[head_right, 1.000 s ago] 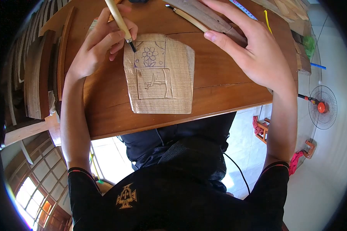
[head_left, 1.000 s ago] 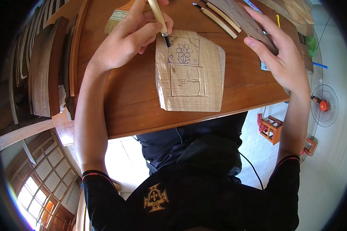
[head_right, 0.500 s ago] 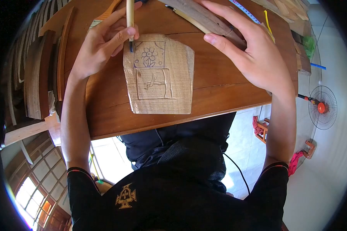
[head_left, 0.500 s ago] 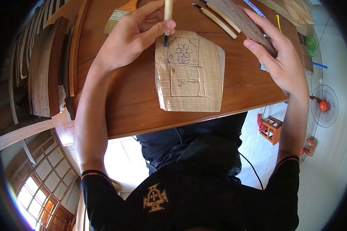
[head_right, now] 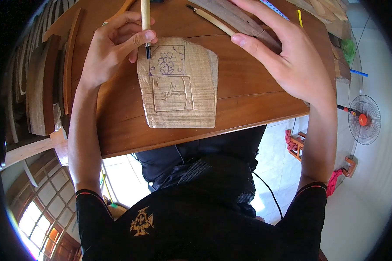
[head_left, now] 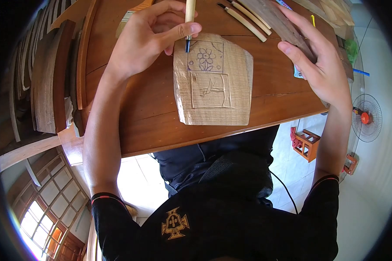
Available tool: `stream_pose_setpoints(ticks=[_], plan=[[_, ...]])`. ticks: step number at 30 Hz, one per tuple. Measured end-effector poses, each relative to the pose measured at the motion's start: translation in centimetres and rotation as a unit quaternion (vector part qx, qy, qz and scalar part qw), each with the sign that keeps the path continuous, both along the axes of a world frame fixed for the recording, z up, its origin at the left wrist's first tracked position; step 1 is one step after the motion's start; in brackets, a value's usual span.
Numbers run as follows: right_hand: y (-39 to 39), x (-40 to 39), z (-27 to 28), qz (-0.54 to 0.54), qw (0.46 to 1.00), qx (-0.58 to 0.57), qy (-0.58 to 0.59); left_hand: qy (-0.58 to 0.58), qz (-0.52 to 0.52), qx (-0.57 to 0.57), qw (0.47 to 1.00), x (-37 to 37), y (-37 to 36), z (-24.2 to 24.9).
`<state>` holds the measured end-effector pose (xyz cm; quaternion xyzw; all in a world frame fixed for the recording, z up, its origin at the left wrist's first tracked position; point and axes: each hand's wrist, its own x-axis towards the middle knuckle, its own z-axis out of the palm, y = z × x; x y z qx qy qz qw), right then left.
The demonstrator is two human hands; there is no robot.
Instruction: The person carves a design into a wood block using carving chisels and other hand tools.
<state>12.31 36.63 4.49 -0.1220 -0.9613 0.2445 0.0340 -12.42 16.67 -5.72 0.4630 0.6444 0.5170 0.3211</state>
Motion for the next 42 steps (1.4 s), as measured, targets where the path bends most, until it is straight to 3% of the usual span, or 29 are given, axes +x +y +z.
stream_pose_setpoints(ticks=[5, 8, 10, 16, 20, 24, 27, 29, 31, 33, 36, 38, 42], plan=[[-2.3, -0.8, 1.7, -0.140, 0.987, -0.060, -0.056, 0.009, 0.006, -0.025, 1.000, 0.2, 0.0, 0.5], [-3.0, -1.1, 2.0, -0.135, 0.990, -0.027, -0.028, -0.006, 0.011, -0.013, 1.000, 0.3, 0.0, 0.4], [-2.3, -1.3, 2.1, -0.163, 0.982, -0.085, -0.043, -0.014, 0.011, -0.006, 1.000, 0.3, 0.2, 0.1], [-2.0, -1.8, 2.4, -0.137, 0.985, -0.091, -0.051, -0.017, 0.001, -0.027, 0.999, 0.1, 0.1, 0.3], [-2.9, -1.9, 1.5, -0.090, 0.996, 0.022, -0.007, -0.030, -0.003, -0.030, 0.999, 0.1, 0.1, 0.1], [0.7, -1.3, 0.6, -0.027, 0.999, 0.016, 0.023, -0.018, -0.002, -0.026, 0.999, 0.2, 0.2, 0.2], [0.5, -1.8, 1.2, -0.114, 0.989, -0.089, 0.012, -0.013, -0.011, -0.029, 0.999, 0.1, 0.1, 0.2], [-0.9, -3.0, 3.0, -0.174, 0.983, -0.036, -0.055, -0.008, -0.022, -0.039, 0.999, 0.4, -0.1, 1.1], [2.2, -4.5, 2.3, 0.056, 0.993, 0.100, -0.019, -0.005, -0.022, -0.038, 0.999, 0.3, 0.0, 0.9], [1.0, -4.8, 4.1, -0.096, 0.982, 0.028, -0.162, -0.005, -0.021, -0.038, 0.999, 0.3, 0.0, 0.8], [2.3, -5.5, 4.6, -0.002, 0.997, -0.003, -0.077, -0.005, -0.022, -0.035, 0.999, 0.3, -0.1, 0.9], [3.9, -5.8, 3.8, 0.051, 0.994, -0.016, -0.097, -0.002, -0.025, -0.032, 0.999, 0.3, -0.1, 0.9], [1.3, -6.6, 5.2, -0.069, 0.988, -0.122, -0.064, 0.000, -0.027, -0.037, 0.999, 0.4, -0.2, 1.0]])
